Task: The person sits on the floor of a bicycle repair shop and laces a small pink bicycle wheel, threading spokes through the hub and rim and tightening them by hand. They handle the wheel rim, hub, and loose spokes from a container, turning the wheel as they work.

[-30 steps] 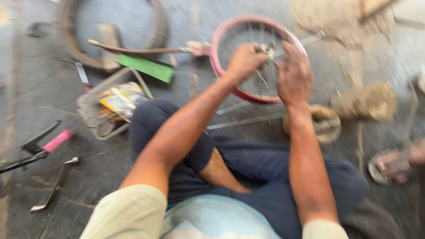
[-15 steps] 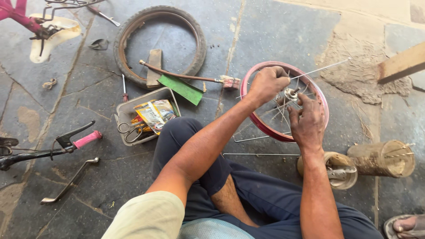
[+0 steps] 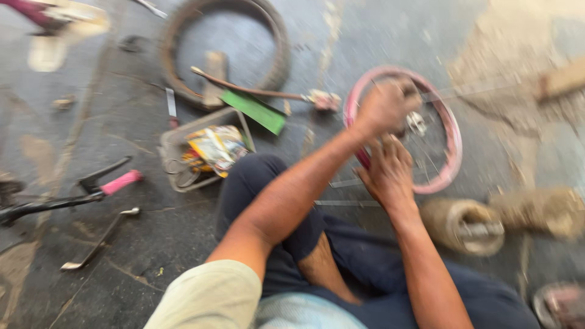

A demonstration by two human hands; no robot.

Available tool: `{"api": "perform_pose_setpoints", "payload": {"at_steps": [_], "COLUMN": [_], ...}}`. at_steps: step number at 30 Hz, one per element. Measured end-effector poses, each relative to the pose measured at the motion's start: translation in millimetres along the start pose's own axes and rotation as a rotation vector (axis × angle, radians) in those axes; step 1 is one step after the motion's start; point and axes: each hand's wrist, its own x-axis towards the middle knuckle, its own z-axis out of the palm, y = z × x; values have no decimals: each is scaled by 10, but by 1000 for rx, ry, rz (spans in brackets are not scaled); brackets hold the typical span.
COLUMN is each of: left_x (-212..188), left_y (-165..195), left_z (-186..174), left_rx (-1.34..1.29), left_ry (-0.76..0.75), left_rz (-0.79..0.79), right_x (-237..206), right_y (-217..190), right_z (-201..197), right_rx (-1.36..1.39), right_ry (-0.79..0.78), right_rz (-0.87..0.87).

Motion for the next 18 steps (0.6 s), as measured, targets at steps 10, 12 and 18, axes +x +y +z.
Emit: {"api": "perform_pose_setpoints", "payload": {"at_steps": [10,12,18], "left_x": [-81,-98,-127], "left_y": [-33,34,113], "left_z": [-58,-111,-143], "left_rx": [-262,-260,-242], "left_ry": [35,51,52], "left_rz": [-26,-10,-27], "right_x": [-168,-165,-173], "right_y": [347,470,815], "right_z": [258,280,102], "right_rx": [-113,-165,-225], "right_ry": [115,153,197], "right_rz": [-15,40,212]}}
